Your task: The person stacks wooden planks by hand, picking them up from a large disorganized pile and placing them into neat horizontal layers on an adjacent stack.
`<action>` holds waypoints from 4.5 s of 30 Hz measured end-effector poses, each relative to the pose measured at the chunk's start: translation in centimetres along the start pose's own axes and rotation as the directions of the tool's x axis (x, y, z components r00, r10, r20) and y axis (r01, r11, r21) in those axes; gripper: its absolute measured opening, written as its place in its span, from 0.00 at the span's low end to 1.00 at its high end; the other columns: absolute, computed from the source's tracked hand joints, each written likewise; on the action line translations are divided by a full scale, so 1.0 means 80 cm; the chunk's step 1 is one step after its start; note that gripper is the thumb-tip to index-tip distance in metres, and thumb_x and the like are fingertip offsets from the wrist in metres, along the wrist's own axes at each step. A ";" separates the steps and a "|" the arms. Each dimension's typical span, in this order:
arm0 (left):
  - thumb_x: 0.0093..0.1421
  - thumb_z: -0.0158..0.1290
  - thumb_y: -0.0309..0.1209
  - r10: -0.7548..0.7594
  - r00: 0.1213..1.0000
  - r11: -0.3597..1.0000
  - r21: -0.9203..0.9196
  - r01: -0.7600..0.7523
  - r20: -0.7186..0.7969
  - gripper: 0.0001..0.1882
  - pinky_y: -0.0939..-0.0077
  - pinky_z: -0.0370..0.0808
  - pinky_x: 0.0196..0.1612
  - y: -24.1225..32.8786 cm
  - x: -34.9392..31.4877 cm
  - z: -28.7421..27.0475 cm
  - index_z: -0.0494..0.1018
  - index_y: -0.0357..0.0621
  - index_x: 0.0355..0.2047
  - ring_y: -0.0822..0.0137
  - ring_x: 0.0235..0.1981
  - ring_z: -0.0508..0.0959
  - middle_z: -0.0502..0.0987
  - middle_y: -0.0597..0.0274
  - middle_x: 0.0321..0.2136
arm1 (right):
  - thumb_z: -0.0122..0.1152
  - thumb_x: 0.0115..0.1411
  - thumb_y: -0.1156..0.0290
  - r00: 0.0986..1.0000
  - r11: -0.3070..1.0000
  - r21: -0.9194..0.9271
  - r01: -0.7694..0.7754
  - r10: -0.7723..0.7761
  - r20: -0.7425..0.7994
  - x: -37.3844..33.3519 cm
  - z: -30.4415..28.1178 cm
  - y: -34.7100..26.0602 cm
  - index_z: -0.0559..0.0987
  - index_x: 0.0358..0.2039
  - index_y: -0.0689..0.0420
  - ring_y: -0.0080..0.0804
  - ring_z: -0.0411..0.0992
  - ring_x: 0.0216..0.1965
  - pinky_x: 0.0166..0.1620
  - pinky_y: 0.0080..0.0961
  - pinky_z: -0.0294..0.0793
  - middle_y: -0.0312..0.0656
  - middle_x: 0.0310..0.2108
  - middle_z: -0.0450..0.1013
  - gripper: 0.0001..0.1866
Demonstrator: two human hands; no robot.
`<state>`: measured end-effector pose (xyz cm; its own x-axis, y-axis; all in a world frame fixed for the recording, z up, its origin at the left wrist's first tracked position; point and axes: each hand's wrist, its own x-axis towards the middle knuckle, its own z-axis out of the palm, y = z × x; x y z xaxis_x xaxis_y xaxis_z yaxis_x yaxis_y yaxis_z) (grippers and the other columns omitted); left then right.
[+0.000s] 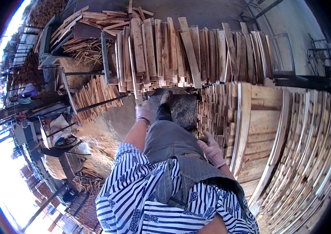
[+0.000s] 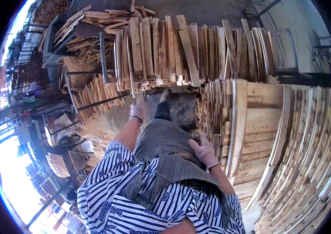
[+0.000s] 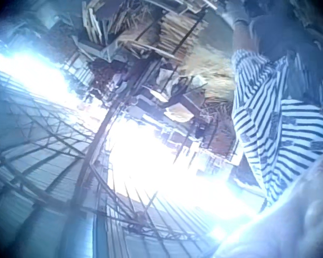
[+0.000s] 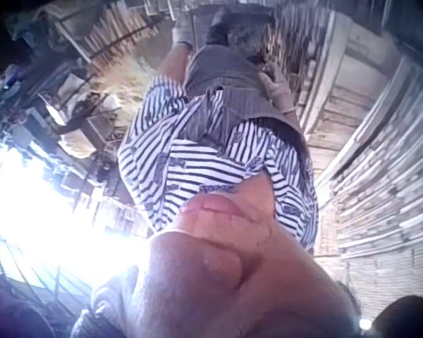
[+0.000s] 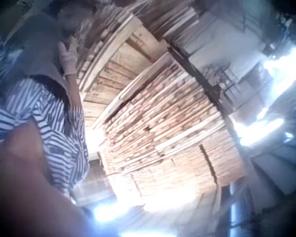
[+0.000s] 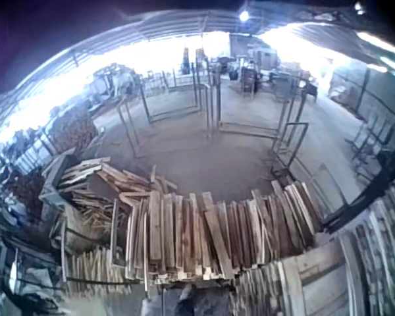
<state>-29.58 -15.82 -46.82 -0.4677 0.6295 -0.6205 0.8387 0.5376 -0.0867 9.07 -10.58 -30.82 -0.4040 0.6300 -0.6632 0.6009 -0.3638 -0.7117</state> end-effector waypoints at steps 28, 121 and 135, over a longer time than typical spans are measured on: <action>0.67 0.52 0.51 -0.079 0.964 -0.943 -0.333 0.011 0.254 0.29 0.51 0.76 0.54 -0.175 0.231 0.025 0.65 0.50 0.63 0.58 0.54 0.74 0.73 0.59 0.56 | 0.66 0.51 0.34 0.979 0.768 -0.618 -0.170 0.205 -0.014 0.646 0.414 -0.342 0.37 0.74 0.55 0.54 0.31 0.75 0.74 0.45 0.38 0.60 0.74 0.32 0.66; 0.60 0.63 0.38 0.959 0.129 0.279 -0.921 -0.271 0.252 0.40 0.67 0.69 0.65 0.681 -0.268 -0.017 0.56 0.41 0.68 0.61 0.63 0.70 0.70 0.49 0.61 | 0.73 0.44 0.36 0.082 0.571 0.472 -0.672 0.690 -0.719 -0.362 -0.142 0.311 0.46 0.73 0.54 0.57 0.63 0.63 0.62 0.44 0.68 0.59 0.63 0.59 0.66; 0.52 0.68 0.49 0.933 0.301 0.359 -0.447 -0.819 0.197 0.56 0.69 0.68 0.63 0.697 -0.250 -0.142 0.48 0.31 0.69 0.57 0.59 0.72 0.71 0.41 0.58 | 0.72 0.49 0.43 -0.093 0.695 0.335 -0.636 0.362 -0.927 -0.324 -0.127 0.307 0.57 0.69 0.52 0.57 0.50 0.70 0.70 0.46 0.53 0.57 0.71 0.47 0.53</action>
<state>23.34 7.94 -30.43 0.6965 0.5807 -0.4214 0.5595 -0.0719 0.8257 41.30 -28.84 -28.73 0.8949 0.4459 0.0189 0.4434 -0.8836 -0.1506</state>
